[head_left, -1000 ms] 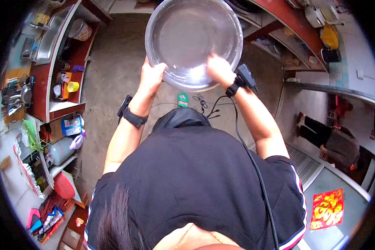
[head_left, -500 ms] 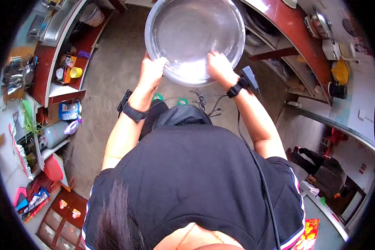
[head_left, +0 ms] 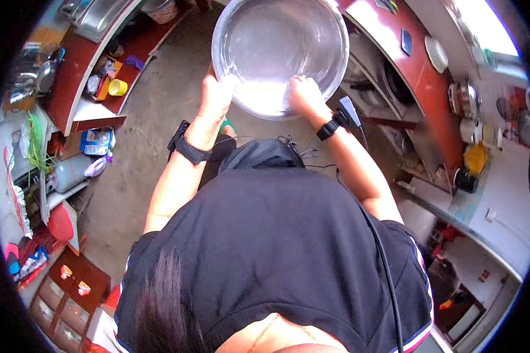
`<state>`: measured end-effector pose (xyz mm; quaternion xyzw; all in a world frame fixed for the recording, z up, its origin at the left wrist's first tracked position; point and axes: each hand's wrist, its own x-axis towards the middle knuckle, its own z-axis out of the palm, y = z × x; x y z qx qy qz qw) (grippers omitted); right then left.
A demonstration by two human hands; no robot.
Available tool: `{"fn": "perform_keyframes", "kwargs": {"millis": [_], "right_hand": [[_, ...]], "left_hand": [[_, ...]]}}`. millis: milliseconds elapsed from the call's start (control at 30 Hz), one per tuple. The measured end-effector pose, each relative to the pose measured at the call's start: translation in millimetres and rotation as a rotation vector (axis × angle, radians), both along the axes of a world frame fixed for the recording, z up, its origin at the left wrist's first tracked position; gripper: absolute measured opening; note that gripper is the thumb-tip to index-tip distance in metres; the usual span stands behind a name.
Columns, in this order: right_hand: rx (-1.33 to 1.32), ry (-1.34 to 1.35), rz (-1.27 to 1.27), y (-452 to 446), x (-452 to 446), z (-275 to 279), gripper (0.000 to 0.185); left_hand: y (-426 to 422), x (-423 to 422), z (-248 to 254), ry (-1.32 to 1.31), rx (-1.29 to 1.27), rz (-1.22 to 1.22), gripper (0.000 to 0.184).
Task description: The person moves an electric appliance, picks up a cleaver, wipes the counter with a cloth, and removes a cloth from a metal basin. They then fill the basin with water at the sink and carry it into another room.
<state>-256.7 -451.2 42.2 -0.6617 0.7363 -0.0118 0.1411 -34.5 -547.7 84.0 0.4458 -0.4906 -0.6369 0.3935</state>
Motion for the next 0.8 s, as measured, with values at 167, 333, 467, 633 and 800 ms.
{"fn": "perform_keyframes", "kwargs": {"millis": [167, 333, 467, 633, 800], "right_hand": [[-0.078, -0.196, 0.002, -128.7, 41.8, 10.9, 0.02], [-0.139, -0.243, 0.022, -239.8, 73.4, 19.5, 0.02], [-0.079, -0.475, 0.128, -302.5, 107.3, 34.0, 0.029], [-0.141, -0.536, 0.181, -381.8, 137.1, 37.2, 0.033], [-0.41, -0.62, 0.233, -479.3, 146.6, 39.7, 0.022]], "left_hand": [[-109.9, 46.1, -12.0, -0.004, -0.017, 0.071, 0.046], [-193.5, 86.0, -13.4, -0.063, -0.068, 0.161, 0.042], [-243.4, 108.8, -21.9, -0.093, -0.019, 0.239, 0.045], [-298.1, 138.7, -10.9, -0.055, 0.041, 0.352, 0.035], [-372.9, 163.6, -5.6, -0.031, -0.108, 0.621, 0.036]]}}
